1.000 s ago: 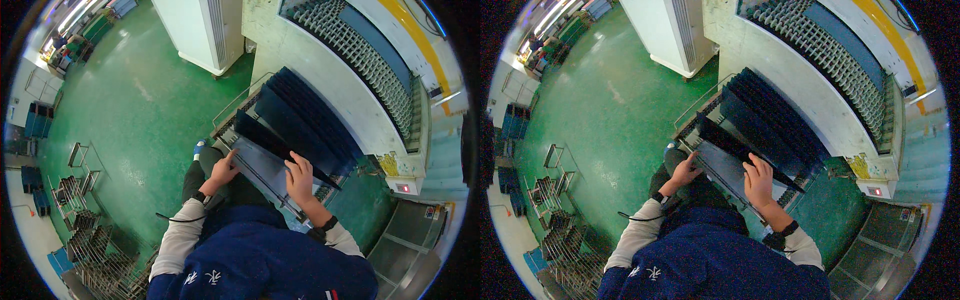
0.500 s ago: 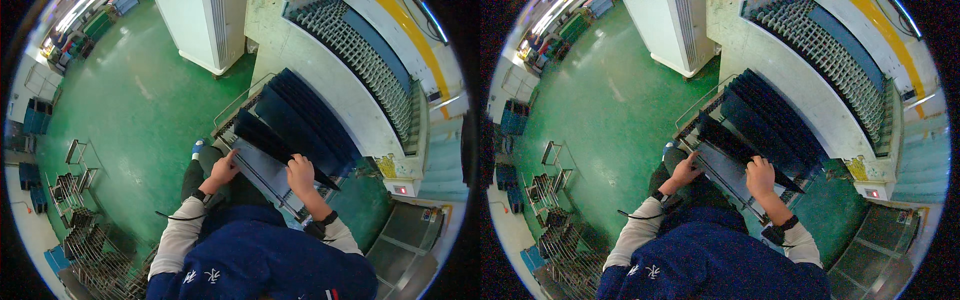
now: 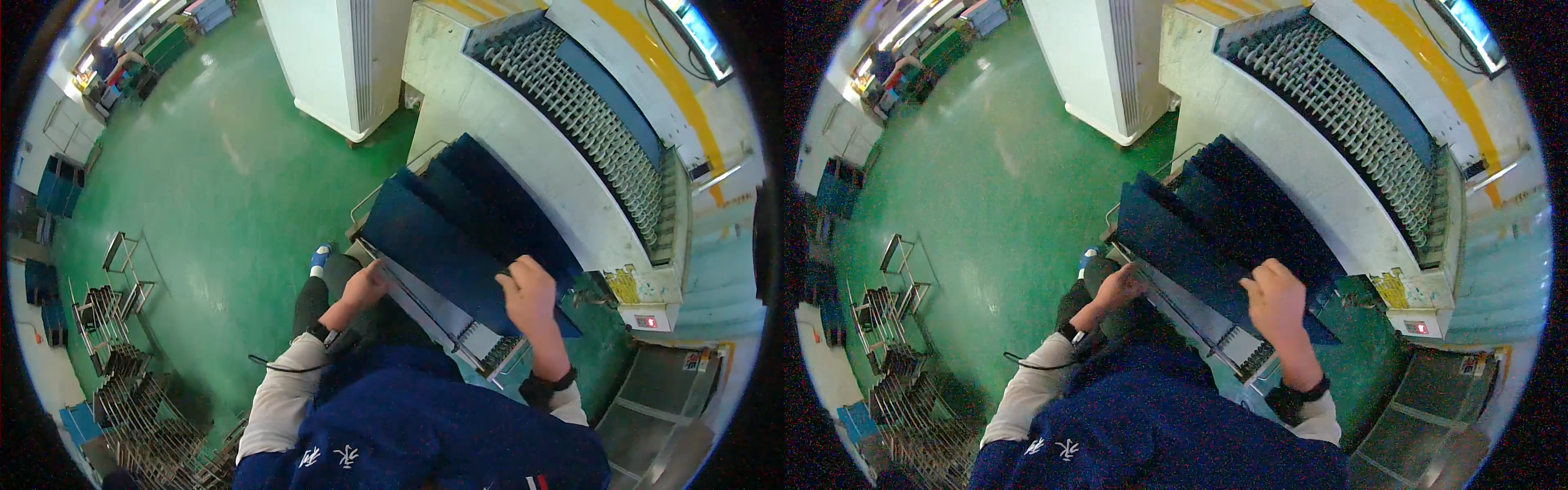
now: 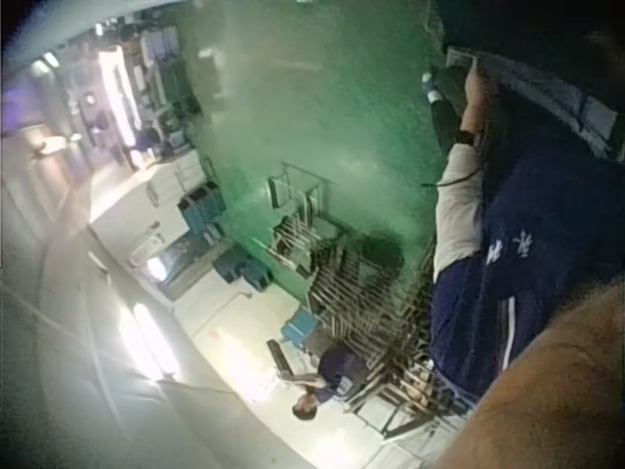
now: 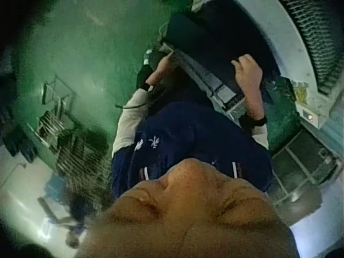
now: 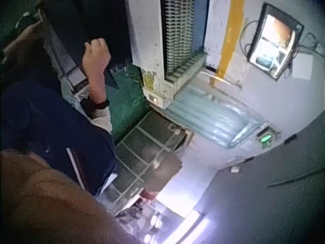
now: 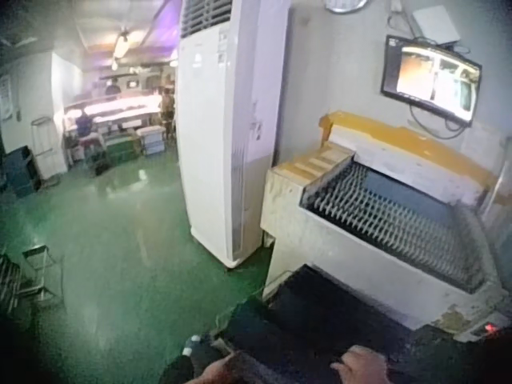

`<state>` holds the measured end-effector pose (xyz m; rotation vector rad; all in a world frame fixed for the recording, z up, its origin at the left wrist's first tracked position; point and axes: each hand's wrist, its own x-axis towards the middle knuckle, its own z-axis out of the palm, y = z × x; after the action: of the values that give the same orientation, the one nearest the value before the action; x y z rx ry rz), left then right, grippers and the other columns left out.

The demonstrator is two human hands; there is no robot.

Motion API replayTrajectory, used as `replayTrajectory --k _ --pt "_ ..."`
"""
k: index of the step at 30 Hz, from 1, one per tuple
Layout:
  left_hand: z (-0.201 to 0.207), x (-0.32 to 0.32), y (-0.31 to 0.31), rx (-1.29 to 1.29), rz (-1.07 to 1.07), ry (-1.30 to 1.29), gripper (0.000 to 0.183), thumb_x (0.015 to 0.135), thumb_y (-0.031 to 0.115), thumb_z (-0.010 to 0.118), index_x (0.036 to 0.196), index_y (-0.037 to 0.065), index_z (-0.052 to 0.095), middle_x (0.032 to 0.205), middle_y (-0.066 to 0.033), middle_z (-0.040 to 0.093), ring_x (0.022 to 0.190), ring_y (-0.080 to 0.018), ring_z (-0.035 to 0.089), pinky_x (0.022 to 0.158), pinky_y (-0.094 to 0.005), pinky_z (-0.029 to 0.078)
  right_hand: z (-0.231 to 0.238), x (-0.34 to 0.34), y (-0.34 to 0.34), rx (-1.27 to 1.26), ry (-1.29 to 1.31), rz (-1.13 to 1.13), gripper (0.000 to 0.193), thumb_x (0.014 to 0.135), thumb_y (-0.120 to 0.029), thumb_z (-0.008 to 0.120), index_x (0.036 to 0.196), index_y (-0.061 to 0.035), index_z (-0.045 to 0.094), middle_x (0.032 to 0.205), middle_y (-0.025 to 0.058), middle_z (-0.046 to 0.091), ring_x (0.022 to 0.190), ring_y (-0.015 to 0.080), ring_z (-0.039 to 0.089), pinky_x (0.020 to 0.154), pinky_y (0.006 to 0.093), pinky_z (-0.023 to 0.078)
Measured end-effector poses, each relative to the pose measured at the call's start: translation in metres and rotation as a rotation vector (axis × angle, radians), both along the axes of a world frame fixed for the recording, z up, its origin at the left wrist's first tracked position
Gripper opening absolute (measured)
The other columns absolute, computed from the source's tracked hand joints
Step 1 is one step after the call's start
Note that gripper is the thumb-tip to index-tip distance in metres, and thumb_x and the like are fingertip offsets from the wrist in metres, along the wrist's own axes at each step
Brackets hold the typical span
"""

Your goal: The person is loading blue rectangular metal or composite sheets into a roller-based fabrication or drying machine.

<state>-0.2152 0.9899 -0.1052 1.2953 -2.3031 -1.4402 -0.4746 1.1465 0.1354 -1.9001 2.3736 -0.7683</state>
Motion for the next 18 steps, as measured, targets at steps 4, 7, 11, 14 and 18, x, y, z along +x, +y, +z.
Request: replayTrajectory --k 4,7,11,14,18 --pt "0.003 -0.003 -0.003 0.173 0.003 0.23 0.053 0.081 0.029 0.072 0.126 0.008 0.057 0.088 -0.0094 0.068 0.084 -0.0235 0.067 0.077 -0.0359 0.052 0.045 -0.03 0.012 -0.077 -0.103 -0.1 0.031 0.072 -0.007 0.071 0.068 0.0011 0.041 0.067 0.0171 0.039 0.059 0.0327 0.045 0.054 0.039 0.036" --pt "0.039 -0.018 0.003 0.273 -0.118 0.231 0.054 0.084 0.039 0.071 0.121 0.001 0.06 0.091 -0.0086 0.069 0.087 -0.0206 0.065 0.081 -0.0346 0.051 0.057 -0.068 0.022 -0.16 -0.124 -0.256 0.018 0.076 -0.006 0.07 0.072 0.0001 0.054 0.069 0.0115 0.051 0.059 0.0228 0.049 0.056 0.0343 0.038" --pt "0.091 -0.04 0.008 0.667 -0.149 0.405 0.059 0.09 0.042 0.064 0.13 0.0 0.052 0.116 -0.0107 0.062 0.099 -0.0207 0.062 0.089 -0.0345 0.048 0.061 -0.116 0.018 -0.405 -0.979 -0.469 0.013 0.083 -0.009 0.068 0.094 -0.001 0.068 0.086 0.0037 0.065 0.073 0.0142 0.058 0.064 0.0289 0.045" --pt "0.114 -0.048 -0.002 0.994 -0.186 0.601 0.053 0.096 0.036 0.057 0.137 0.004 0.044 0.133 -0.0117 0.052 0.11 -0.024 0.059 0.094 -0.0372 0.046 0.054 -0.144 0.001 -0.601 -1.179 -0.515 0.019 0.087 -0.012 0.067 0.102 -0.0003 0.068 0.093 0.0049 0.067 0.08 0.0162 0.062 0.071 0.0304 0.049" --pt "0.156 -0.068 -0.016 1.143 -0.198 0.868 0.042 0.098 0.028 0.053 0.132 0.005 0.048 0.125 -0.0113 0.058 0.108 -0.0272 0.061 0.09 -0.0397 0.05 0.027 -0.194 -0.015 -0.596 -1.387 -0.511 0.025 0.088 -0.012 0.066 0.109 0.0005 0.065 0.097 0.0079 0.067 0.087 0.0215 0.063 0.08 0.0353 0.049"
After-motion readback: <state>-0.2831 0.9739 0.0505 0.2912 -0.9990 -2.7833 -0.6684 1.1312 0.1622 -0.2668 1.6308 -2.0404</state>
